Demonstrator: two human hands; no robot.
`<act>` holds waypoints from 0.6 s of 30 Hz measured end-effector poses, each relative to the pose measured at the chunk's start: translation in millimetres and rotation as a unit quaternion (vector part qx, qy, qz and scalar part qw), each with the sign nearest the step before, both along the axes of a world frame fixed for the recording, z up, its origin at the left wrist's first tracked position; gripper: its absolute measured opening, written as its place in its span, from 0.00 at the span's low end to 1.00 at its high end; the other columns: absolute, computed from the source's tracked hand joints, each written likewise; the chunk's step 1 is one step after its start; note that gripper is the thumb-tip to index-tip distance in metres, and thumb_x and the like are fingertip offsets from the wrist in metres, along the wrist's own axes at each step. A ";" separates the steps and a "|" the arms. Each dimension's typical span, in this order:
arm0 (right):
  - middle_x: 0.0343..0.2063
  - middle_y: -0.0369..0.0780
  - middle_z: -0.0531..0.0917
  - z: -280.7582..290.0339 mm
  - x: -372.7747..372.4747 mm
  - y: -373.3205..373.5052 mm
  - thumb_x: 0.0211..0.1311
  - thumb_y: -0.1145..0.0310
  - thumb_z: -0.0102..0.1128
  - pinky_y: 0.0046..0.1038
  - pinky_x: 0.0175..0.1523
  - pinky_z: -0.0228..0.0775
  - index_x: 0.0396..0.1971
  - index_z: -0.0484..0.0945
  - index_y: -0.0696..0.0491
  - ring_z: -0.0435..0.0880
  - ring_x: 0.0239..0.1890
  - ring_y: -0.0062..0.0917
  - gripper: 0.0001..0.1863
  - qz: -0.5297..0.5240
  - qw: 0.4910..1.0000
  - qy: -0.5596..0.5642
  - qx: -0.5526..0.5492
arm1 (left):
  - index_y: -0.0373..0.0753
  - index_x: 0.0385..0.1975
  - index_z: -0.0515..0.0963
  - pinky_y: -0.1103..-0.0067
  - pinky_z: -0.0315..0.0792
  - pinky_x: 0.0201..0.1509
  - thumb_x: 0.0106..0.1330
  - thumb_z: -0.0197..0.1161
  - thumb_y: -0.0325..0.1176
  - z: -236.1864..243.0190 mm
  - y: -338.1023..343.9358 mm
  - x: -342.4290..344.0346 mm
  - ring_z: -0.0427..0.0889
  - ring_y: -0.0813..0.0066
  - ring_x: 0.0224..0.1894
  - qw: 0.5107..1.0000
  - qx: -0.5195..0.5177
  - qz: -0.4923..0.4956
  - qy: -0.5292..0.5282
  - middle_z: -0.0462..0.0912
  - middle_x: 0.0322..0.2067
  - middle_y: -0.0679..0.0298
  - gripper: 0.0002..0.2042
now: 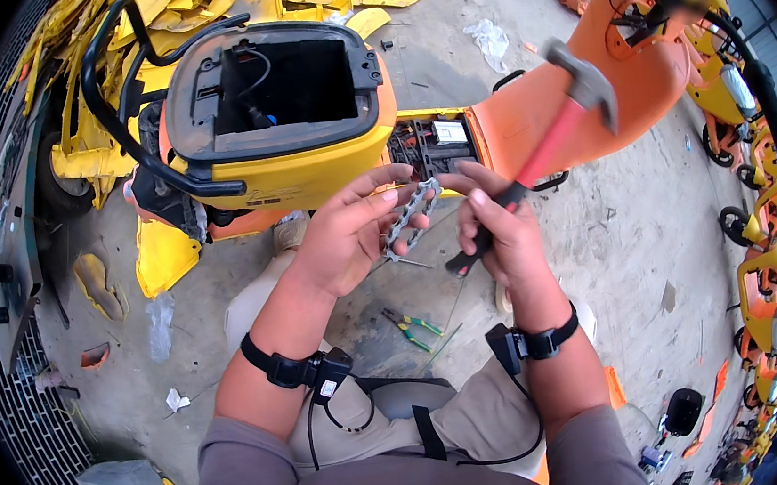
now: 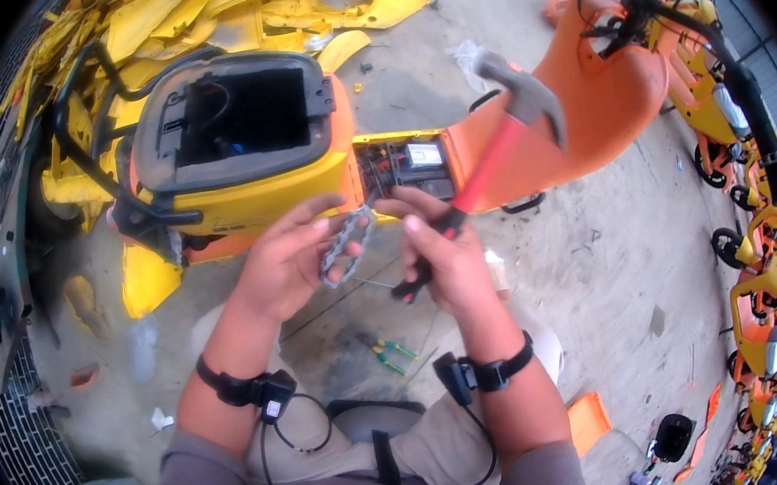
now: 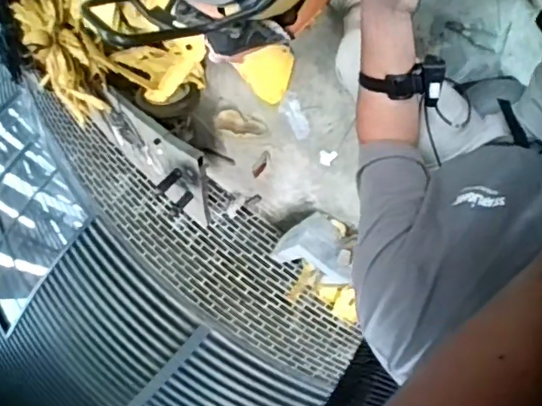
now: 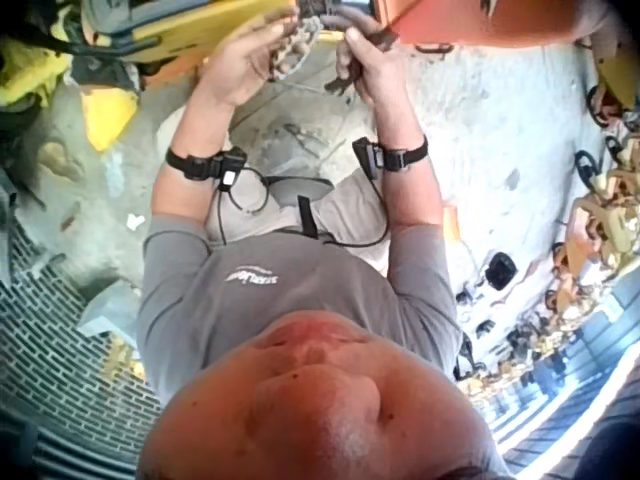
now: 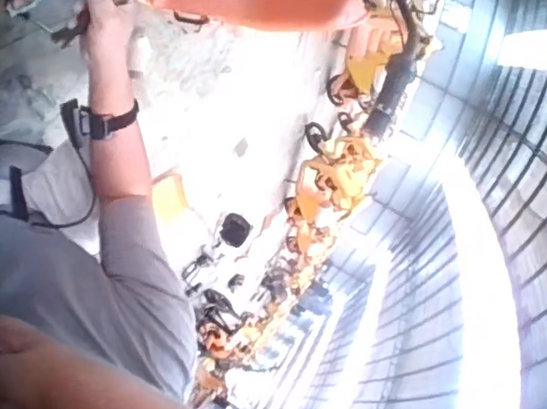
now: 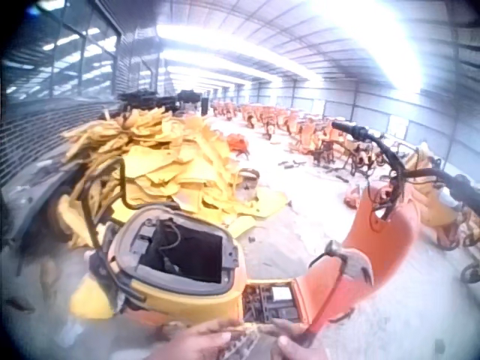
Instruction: The person manipulates a metal link chain with pliers and a hammer while sitting near a yellow scooter. They use the pliers to hold a link and strike it with the hammer, then handle the chain and a small metal component by hand.
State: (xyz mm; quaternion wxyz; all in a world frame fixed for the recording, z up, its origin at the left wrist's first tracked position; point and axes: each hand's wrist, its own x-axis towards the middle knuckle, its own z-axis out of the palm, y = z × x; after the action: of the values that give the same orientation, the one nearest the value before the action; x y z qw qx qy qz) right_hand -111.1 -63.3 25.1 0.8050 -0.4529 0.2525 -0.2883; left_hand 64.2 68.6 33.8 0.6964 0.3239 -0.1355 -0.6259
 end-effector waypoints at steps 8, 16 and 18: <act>0.26 0.35 0.80 -14.4 16.1 -23.9 0.66 0.66 0.67 0.17 0.22 0.66 0.47 0.77 0.61 0.73 0.21 0.13 0.17 0.093 0.990 0.108 0.008 | 0.33 0.56 0.74 0.76 0.77 0.39 0.76 0.51 0.33 -8.9 -24.5 -9.0 0.83 0.71 0.42 0.998 0.058 -0.003 -0.035 0.81 0.43 0.60 0.15; 0.25 0.33 0.79 -16.2 2.8 -43.6 0.65 0.66 0.67 0.17 0.21 0.63 0.45 0.78 0.60 0.71 0.19 0.12 0.15 0.136 0.980 0.144 -0.034 | 0.34 0.46 0.77 0.75 0.76 0.42 0.79 0.49 0.44 -19.0 -39.0 -6.9 0.80 0.74 0.34 0.978 0.131 -0.145 -0.068 0.80 0.33 0.64 0.18; 0.24 0.32 0.78 -11.6 0.1 -45.7 0.66 0.65 0.67 0.17 0.21 0.62 0.45 0.78 0.60 0.70 0.18 0.12 0.15 0.113 0.972 0.195 -0.068 | 0.34 0.47 0.77 0.75 0.76 0.43 0.79 0.48 0.45 -21.7 -43.8 -9.9 0.81 0.73 0.34 0.984 0.110 -0.138 -0.021 0.80 0.34 0.63 0.19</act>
State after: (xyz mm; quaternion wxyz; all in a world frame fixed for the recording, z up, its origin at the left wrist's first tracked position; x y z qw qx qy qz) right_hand -110.9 -109.0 13.5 0.7349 -0.5794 0.3321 -0.1179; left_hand 54.2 24.8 12.1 0.5602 0.3901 -0.1239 -0.7202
